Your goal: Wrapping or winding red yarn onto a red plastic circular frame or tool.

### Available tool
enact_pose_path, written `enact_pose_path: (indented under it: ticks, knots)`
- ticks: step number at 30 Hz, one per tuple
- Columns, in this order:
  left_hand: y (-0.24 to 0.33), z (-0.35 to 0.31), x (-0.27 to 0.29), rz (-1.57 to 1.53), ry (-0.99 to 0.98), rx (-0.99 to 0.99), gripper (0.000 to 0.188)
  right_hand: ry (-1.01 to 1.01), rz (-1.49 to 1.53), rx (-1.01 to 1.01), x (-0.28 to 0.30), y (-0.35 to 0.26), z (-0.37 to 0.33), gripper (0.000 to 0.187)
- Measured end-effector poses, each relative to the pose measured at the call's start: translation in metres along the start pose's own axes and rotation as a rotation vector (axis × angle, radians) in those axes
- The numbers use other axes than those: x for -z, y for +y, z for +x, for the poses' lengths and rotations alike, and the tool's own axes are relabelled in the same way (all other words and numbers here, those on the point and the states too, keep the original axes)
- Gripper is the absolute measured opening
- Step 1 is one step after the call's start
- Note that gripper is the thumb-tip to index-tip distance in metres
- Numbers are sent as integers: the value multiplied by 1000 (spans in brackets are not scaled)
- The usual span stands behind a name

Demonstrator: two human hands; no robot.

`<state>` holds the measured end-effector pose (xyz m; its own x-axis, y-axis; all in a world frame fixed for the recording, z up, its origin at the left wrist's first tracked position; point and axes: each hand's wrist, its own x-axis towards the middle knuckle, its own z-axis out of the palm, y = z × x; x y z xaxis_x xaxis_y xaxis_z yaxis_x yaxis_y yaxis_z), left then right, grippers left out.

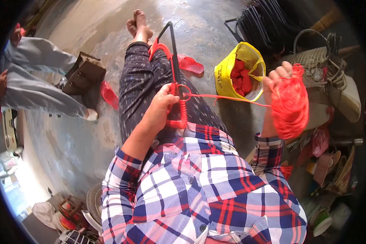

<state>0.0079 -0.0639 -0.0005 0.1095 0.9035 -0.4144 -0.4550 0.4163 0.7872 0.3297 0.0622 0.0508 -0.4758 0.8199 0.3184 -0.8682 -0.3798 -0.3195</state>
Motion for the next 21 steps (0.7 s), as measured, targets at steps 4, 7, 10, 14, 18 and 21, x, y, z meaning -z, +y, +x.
enact_pose_path:
  ticks: [4, 7, 10, 14, 18, 21]
  knots:
    - [0, 1, -8, -50, 9, -14, 44, 125, -115, -93, -10, 8, 0, 36]
    - [-7, 3, -3, -45, -7, -37, 42, 395, -636, -202, -41, 79, -7, 26]
    - [-6, 0, -1, -66, -2, 1, 43, 192, -800, -607, -35, 132, -5, 35]
    - [-11, 5, 1, -105, -12, -28, 43, 205, -745, -660, -51, 124, -9, 32]
    - [-8, 8, 2, -103, 11, -9, 43, 199, -709, -683, -76, 118, -6, 33]
    - [-5, 11, 0, -117, 19, 22, 44, 109, -723, -750, -80, 118, -12, 37]
